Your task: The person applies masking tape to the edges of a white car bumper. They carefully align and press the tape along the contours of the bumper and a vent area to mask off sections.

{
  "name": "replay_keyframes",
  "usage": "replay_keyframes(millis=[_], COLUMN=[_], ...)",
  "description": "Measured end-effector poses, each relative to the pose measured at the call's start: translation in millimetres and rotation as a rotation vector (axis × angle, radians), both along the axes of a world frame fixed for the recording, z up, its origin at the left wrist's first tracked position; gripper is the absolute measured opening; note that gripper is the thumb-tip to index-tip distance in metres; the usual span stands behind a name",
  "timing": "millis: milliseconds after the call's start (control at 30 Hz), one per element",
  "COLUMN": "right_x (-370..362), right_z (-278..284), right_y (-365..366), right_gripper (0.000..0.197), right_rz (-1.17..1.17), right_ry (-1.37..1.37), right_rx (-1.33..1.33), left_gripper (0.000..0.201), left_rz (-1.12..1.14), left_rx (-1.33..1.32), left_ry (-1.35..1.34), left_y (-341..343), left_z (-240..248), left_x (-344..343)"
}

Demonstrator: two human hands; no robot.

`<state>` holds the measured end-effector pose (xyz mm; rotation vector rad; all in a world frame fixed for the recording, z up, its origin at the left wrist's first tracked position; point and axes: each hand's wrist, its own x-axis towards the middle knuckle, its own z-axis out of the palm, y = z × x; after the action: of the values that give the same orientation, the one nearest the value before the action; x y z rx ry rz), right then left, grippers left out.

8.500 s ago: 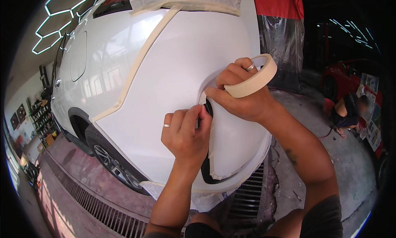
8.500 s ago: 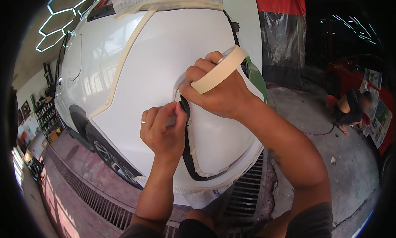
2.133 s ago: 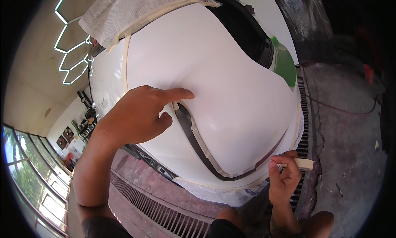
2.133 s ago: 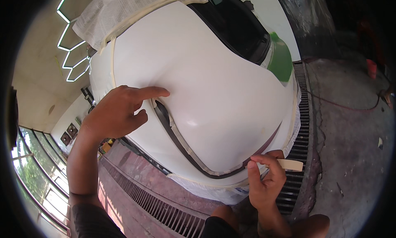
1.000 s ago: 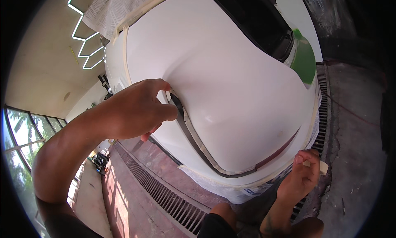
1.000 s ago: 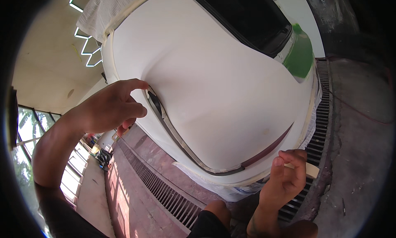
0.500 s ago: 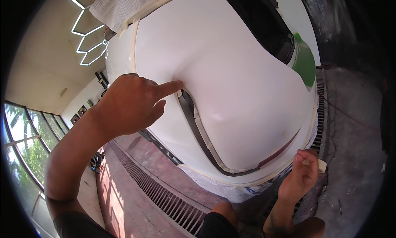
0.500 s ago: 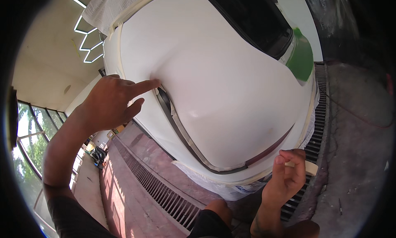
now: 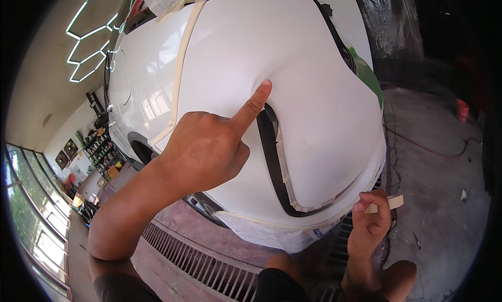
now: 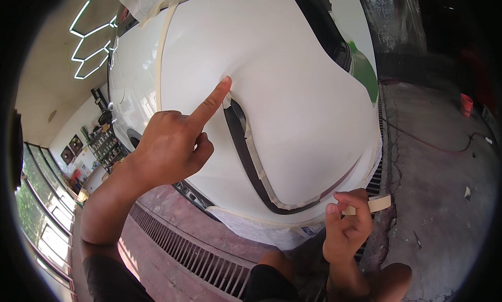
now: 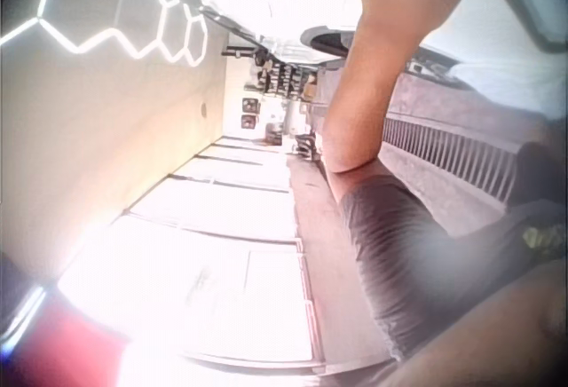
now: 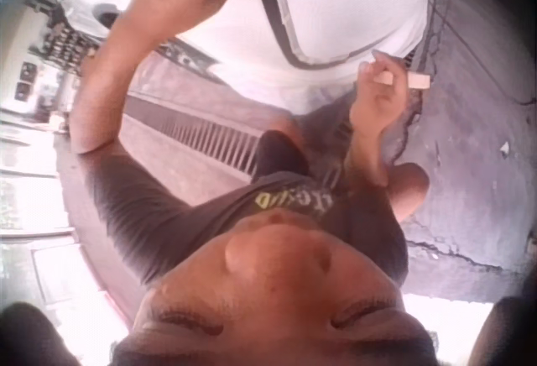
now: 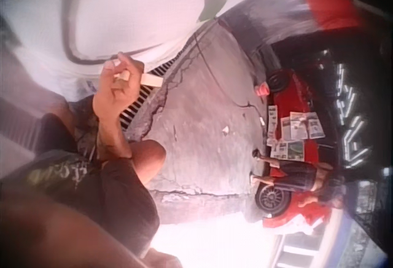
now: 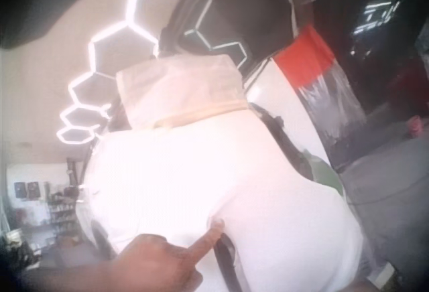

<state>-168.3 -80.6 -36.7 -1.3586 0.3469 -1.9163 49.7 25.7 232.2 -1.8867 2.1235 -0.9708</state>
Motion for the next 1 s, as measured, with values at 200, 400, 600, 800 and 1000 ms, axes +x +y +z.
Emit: replay_keyframes(millis=[200, 400, 600, 800, 1000], right_x=[9, -16, -18, -19, -36], right_z=[36, 80, 103, 67, 59], right_y=[34, 49, 48, 37, 27], right_gripper=[0.062, 0.093, 0.108, 0.097, 0.089], right_rz=[-0.139, 0.064, 0.352, 0.168, -0.027], right_ry=[0.109, 0.107, 0.207, 0.403, 0.597], right_rx=[-0.017, 0.076, -0.068, -0.211, -0.265], left_gripper=[0.093, 0.061, 0.023, 0.037, 0.052], left_rz=[-0.107, -0.509, -0.755, -0.848, -0.819], left_rx=[-0.100, -0.257, -0.400, -0.327, -0.344], left_ry=[0.009, 0.451, 0.994, 1.092, 1.035], left_y=[-6, -2, -4, -12, -29], left_z=[-33, -99, -126, -147, -155], left_x=[19, 5, -7, -23, -46])
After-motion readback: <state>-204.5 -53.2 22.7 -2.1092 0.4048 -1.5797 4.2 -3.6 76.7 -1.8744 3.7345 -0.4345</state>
